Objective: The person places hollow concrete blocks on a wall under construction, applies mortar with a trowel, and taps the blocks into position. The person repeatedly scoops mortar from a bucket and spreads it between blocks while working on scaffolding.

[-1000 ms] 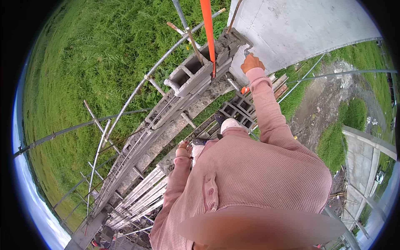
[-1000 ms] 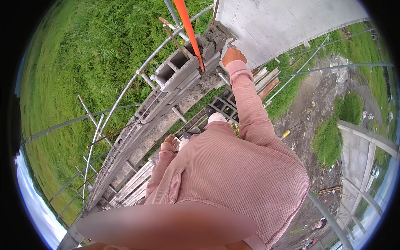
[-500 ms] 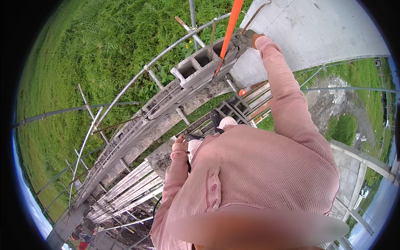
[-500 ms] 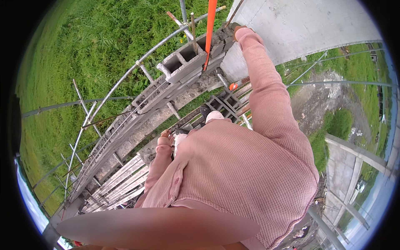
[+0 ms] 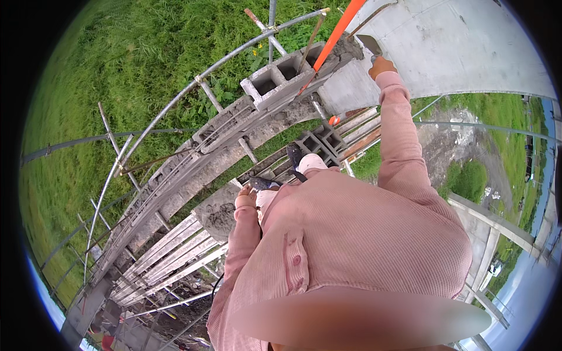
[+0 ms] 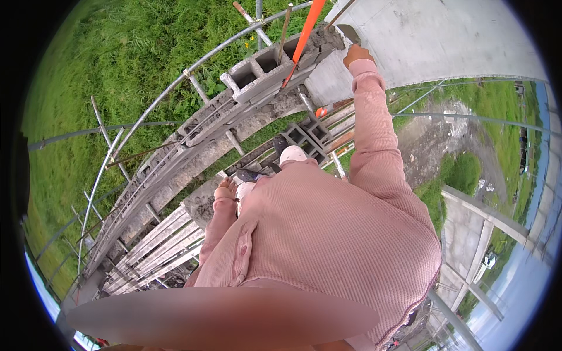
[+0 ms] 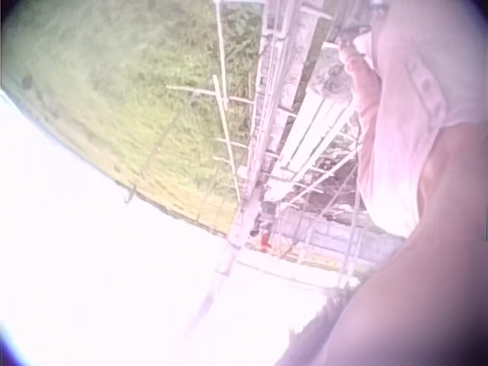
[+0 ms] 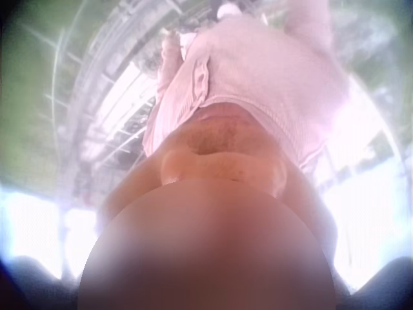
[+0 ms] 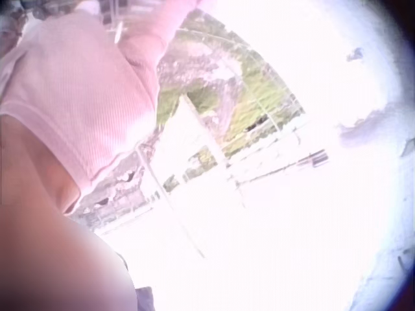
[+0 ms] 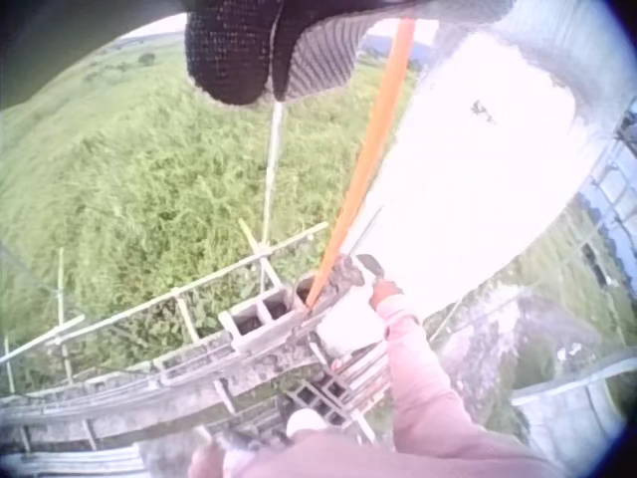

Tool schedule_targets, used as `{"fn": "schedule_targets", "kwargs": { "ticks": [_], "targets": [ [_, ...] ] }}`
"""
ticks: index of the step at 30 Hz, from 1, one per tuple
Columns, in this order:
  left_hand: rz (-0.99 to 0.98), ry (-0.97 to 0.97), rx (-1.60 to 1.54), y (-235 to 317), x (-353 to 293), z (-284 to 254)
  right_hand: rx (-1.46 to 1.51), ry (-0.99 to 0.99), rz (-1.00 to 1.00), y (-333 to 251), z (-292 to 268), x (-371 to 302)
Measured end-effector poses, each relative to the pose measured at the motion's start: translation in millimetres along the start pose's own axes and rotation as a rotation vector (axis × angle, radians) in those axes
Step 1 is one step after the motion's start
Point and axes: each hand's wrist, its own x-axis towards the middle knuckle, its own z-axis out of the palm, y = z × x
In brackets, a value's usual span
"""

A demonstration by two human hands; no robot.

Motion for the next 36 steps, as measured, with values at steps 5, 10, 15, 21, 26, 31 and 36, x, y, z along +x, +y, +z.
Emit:
{"fn": "schedule_targets", "kwargs": {
  "ticks": [5,10,15,21,26,31,36],
  "targets": [
    [-0.018,-0.058,0.144,9.1,13.3,-14.3,0.024,-0.065,-0.005,-14.4,21.0,7.1],
    [0.032,0.059,0.085,26.2,-12.2,8.7,0.011,-0.107,0.000,-17.5,10.1,20.0],
    [0.053,0.003,0.121,30.4,-37.3,34.1,0.129,-0.036,0.007,-5.3,24.2,-10.0],
    [0.020,-0.055,0.215,21.0,-20.4,22.8,0.416,0.041,0.109,39.0,89.3,-80.9],
    [-0.003,0.028,0.128,24.7,-20.9,27.2,0.568,0.084,0.121,23.2,108.4,-73.5],
    [0.064,-0.035,0.219,39.0,-35.9,40.7,0.875,-0.030,0.172,13.4,93.6,-60.7],
    [0.038,0.104,0.181,40.2,-39.7,49.6,0.769,-0.074,0.098,9.6,81.3,-61.9]
  ]
}}
